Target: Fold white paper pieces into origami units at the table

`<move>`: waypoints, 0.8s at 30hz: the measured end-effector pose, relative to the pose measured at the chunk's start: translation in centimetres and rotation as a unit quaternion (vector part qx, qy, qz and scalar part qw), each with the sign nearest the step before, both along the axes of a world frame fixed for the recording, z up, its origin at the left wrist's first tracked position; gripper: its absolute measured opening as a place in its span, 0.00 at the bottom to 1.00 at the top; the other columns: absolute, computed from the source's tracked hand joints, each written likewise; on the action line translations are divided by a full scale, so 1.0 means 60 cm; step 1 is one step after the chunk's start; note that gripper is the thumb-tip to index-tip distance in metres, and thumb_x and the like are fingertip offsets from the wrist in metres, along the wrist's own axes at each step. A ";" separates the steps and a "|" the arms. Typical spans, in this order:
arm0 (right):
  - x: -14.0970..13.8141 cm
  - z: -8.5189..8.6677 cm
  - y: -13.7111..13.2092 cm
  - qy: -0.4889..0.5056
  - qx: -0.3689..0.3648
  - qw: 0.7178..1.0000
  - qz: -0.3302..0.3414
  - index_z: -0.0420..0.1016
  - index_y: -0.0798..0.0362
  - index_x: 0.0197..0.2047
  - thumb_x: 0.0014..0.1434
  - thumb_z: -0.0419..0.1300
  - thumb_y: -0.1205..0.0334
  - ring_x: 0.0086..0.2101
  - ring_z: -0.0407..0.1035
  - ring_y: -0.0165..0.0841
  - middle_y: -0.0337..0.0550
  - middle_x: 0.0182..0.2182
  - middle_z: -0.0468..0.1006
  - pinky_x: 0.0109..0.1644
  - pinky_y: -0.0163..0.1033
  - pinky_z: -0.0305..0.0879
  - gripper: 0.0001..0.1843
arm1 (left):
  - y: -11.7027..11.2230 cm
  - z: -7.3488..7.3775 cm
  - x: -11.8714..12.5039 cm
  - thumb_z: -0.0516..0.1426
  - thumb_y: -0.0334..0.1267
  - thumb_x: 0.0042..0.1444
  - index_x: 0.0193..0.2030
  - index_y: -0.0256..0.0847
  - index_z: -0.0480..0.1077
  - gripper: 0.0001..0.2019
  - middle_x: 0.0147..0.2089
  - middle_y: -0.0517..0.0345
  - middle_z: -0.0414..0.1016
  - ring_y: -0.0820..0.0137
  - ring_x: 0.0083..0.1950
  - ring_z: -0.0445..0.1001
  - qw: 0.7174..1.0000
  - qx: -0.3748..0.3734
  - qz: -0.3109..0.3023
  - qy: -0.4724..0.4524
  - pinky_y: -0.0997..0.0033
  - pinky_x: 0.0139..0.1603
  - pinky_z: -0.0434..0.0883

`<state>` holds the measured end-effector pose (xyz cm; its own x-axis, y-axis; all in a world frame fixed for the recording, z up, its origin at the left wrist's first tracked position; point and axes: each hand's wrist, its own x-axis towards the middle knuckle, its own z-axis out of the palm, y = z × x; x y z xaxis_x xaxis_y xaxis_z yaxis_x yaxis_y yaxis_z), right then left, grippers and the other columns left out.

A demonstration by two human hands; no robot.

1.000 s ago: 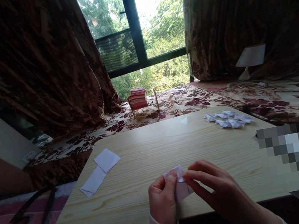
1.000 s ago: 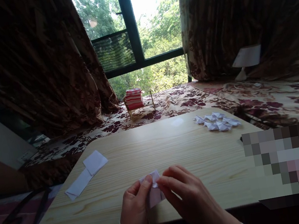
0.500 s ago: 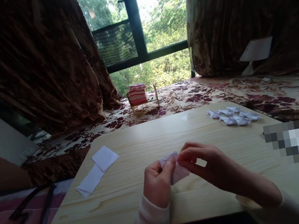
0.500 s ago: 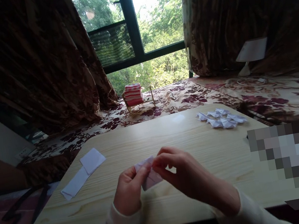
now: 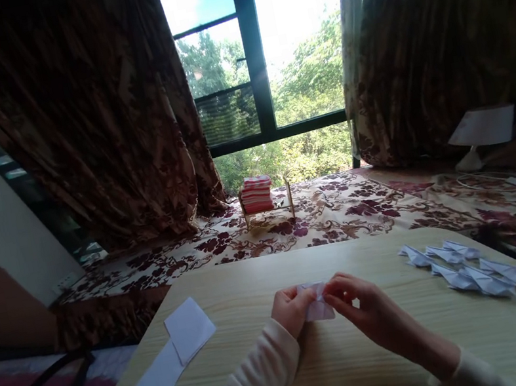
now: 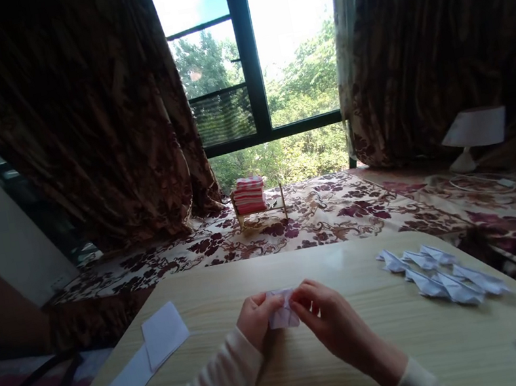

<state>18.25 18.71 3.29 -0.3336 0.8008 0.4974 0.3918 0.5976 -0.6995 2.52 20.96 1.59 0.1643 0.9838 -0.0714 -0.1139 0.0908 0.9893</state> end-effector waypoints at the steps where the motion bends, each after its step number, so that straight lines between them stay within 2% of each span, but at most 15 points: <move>1: -0.002 -0.003 -0.001 0.001 -0.010 1.000 -0.004 0.69 0.53 0.30 0.61 0.52 0.63 0.27 0.64 0.30 0.39 0.27 0.68 0.31 0.35 0.62 0.10 | -0.004 0.000 -0.001 0.63 0.44 0.46 0.26 0.30 0.73 0.15 0.24 0.58 0.72 0.71 0.28 0.69 1.000 0.007 0.006 -0.002 0.70 0.32 0.67; 4: -0.008 -0.010 -0.003 0.003 -0.031 0.999 -0.012 0.68 0.53 0.29 0.62 0.51 0.63 0.27 0.64 0.30 0.39 0.27 0.67 0.32 0.35 0.62 0.10 | -0.013 0.003 -0.002 0.64 0.46 0.41 0.23 0.32 0.74 0.16 0.20 0.59 0.71 0.72 0.25 0.66 1.000 0.015 0.013 -0.010 0.72 0.29 0.63; 7: -0.012 -0.015 -0.001 0.005 -0.048 0.998 -0.028 0.66 0.53 0.28 0.62 0.51 0.62 0.27 0.63 0.30 0.38 0.26 0.66 0.31 0.35 0.61 0.11 | -0.017 0.004 -0.001 0.63 0.47 0.41 0.24 0.32 0.75 0.16 0.21 0.57 0.73 0.72 0.25 0.67 1.000 0.014 0.016 -0.010 0.72 0.29 0.63; 17: -0.018 -0.038 0.006 0.028 -0.105 0.991 -0.080 0.68 0.53 0.29 0.60 0.51 0.60 0.25 0.63 0.30 0.38 0.24 0.69 0.30 0.35 0.61 0.11 | -0.020 -0.003 0.004 0.58 0.45 0.48 0.28 0.32 0.75 0.15 0.25 0.54 0.74 0.66 0.31 0.70 0.998 0.031 0.021 0.043 0.70 0.34 0.67; 21: -0.016 -0.043 0.009 0.037 -0.133 0.986 -0.097 0.69 0.53 0.30 0.60 0.51 0.58 0.25 0.64 0.30 0.38 0.24 0.71 0.30 0.35 0.61 0.11 | -0.024 -0.008 0.004 0.55 0.44 0.52 0.28 0.34 0.73 0.14 0.26 0.55 0.71 0.67 0.31 0.69 0.994 0.061 0.006 0.089 0.71 0.34 0.67; 24: -0.015 -0.044 0.013 0.039 -0.146 0.983 -0.109 0.70 0.53 0.29 0.59 0.52 0.57 0.25 0.64 0.30 0.39 0.24 0.72 0.29 0.35 0.61 0.11 | -0.024 -0.008 0.006 0.56 0.42 0.51 0.27 0.35 0.72 0.11 0.26 0.56 0.69 0.69 0.30 0.67 0.986 0.085 0.012 0.142 0.72 0.32 0.65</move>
